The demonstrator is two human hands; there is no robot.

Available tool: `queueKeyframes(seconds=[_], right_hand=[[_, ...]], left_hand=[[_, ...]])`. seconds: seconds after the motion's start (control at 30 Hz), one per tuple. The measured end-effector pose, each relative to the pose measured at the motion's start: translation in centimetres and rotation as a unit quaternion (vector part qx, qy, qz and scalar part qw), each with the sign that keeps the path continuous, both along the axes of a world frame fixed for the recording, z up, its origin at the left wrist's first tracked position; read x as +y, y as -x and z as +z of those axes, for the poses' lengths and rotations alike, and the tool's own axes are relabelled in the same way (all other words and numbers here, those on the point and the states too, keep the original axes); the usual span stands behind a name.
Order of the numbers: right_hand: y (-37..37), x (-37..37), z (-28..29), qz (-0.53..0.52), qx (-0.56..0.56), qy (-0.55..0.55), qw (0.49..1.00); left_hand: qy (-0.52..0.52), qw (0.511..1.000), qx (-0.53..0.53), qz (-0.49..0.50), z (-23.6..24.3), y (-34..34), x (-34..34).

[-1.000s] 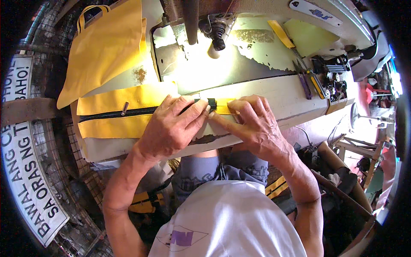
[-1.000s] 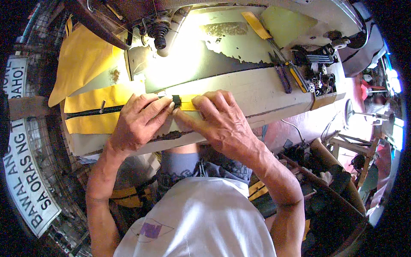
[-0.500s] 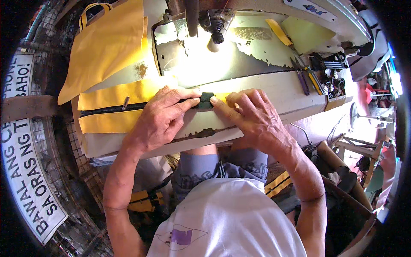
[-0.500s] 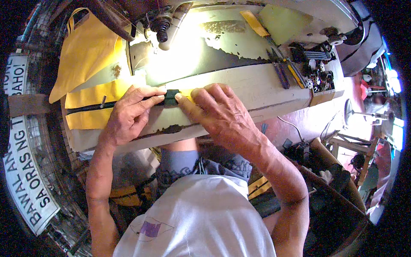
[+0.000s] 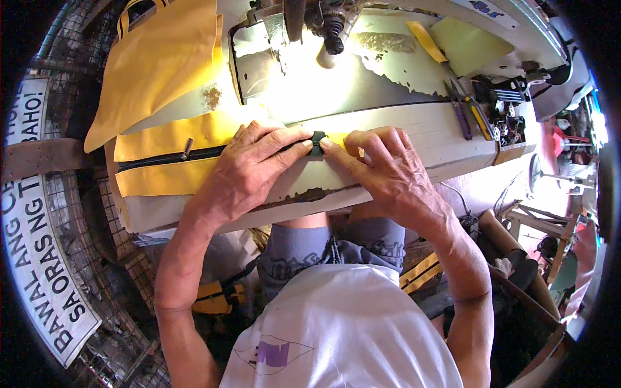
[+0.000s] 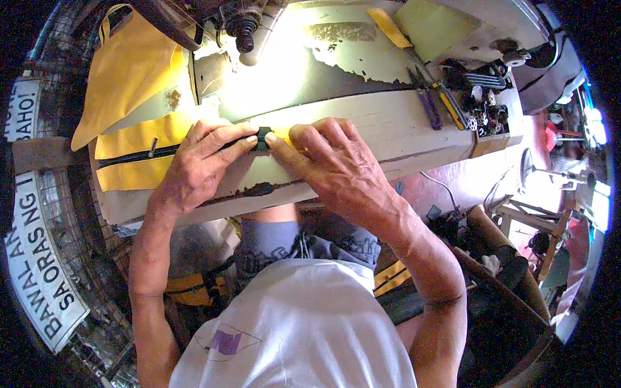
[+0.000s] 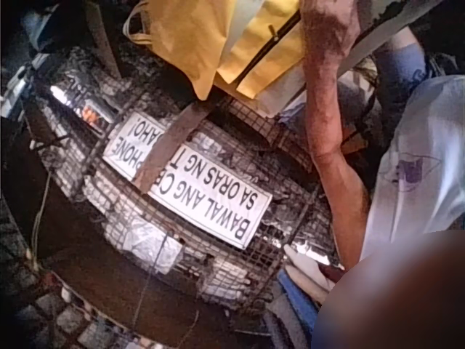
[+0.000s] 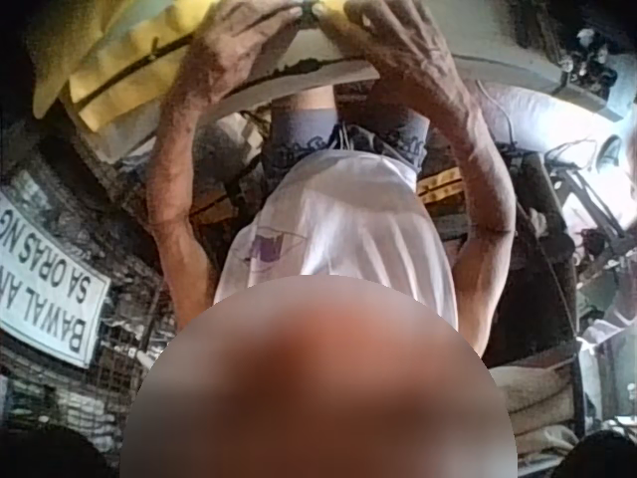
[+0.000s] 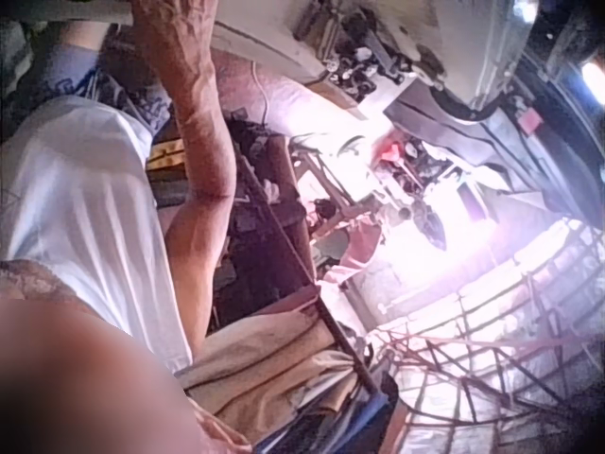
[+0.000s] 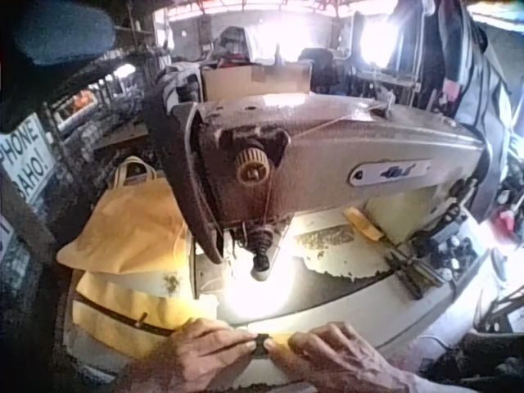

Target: Sewing a zipper onto yellow fabric pieces using an industrial sewing machine.

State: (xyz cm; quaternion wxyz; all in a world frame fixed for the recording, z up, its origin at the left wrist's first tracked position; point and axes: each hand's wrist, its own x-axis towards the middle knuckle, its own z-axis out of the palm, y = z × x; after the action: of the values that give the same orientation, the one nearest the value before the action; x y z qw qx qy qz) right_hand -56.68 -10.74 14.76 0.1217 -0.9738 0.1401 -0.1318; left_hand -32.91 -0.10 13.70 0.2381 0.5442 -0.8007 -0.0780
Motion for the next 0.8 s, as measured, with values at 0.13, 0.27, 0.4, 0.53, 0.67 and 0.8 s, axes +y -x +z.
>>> queueKeyframes(seconds=[0.13,0.27,0.4,0.53,0.67,0.8], right_hand=[[0.1,0.0,-0.1,-0.002,0.005,-0.015,1.000],[-0.1,0.1,-0.2,-0.004,-0.006,-0.005,1.000],[-0.1,0.1,-0.1,-0.001,-0.016,0.003,1.000],[0.5,0.0,-0.3,0.009,-0.009,-0.026,1.000],[1.1,-0.1,-1.2,-0.044,-0.060,-0.084,0.994],[1.5,-0.7,-1.9,-0.119,-0.182,-0.158,0.963]], left_hand=[[-0.004,1.000,0.001,-0.005,0.1,0.1,-0.1],[0.006,0.995,-0.101,-0.017,0.7,0.6,0.2],[0.036,0.985,-0.170,-0.022,1.0,1.3,0.4],[0.020,0.988,-0.154,-0.004,1.1,1.9,0.9],[0.021,0.991,-0.128,0.017,0.7,2.4,1.3],[0.026,0.993,-0.109,0.026,0.5,2.4,1.3]])
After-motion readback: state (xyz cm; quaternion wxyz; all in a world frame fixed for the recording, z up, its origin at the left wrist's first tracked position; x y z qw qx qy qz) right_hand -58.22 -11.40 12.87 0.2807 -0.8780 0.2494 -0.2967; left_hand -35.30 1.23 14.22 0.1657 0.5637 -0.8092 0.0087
